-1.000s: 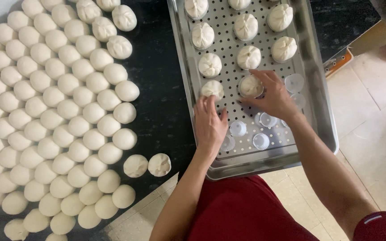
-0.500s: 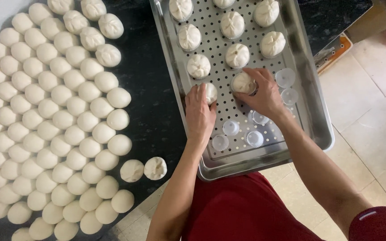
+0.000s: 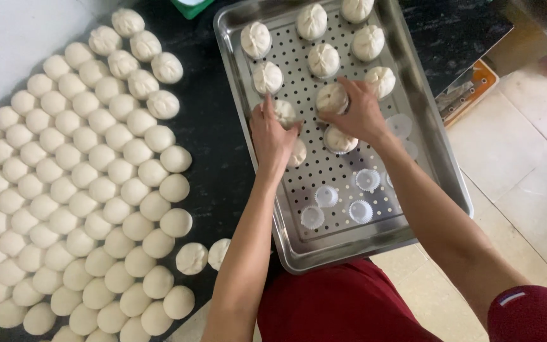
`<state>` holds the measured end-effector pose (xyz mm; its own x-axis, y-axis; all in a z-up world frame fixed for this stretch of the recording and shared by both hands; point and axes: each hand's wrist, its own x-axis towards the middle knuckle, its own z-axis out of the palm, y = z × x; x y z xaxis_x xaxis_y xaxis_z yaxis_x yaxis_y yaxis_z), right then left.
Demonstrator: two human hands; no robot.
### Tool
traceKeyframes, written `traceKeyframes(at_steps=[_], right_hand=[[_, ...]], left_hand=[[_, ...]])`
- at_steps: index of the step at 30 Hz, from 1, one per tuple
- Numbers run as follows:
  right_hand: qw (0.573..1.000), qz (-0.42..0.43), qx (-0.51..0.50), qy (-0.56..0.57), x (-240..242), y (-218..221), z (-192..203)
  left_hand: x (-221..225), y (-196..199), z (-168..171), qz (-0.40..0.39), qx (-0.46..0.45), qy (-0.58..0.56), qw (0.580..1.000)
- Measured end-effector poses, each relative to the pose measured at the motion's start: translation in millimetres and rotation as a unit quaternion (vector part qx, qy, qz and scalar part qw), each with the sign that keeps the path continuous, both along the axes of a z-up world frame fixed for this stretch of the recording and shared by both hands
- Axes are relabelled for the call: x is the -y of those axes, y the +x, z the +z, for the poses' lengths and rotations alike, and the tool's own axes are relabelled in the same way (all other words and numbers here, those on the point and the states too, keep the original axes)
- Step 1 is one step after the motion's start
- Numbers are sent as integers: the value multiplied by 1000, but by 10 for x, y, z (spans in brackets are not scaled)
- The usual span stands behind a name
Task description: Arrange raw buns onto a steaming tray with paper liners.
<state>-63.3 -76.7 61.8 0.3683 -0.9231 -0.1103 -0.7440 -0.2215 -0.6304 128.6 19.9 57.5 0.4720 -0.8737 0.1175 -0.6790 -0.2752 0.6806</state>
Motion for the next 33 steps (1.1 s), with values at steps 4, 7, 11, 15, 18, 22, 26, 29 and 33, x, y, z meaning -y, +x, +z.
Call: traceKeyframes(at_steps=[4, 7, 11, 15, 18, 22, 26, 29, 33], right_hand=[[998, 19, 4, -65, 123, 42, -173], [999, -12, 16, -26, 152, 23, -234], [997, 22, -21, -78, 177, -23, -339], [999, 9, 40, -31, -79, -164, 42], [998, -5, 68, -3, -374, -341, 154], [998, 54, 24, 5, -629, -353, 98], [999, 34, 30, -21, -606, -301, -23], [996, 43, 36, -63, -619, -307, -76], [996, 69, 43, -42, -554, -392, 135]], left_hand=[[93, 47, -235, -27, -11, 59, 998], [101, 51, -334, -26, -3, 68, 997], [72, 75, -330, -30, 35, 30, 999], [-152, 45, -93, -39, -21, -28, 999], [-449, -61, -75, 12, -32, -20, 999], [-663, -218, -109, -73, 16, 34, 997], [-667, -224, -229, -95, 42, 55, 993], [-663, -210, -261, -89, 40, 16, 995], [-624, -209, -230, -109, 68, 5, 992]])
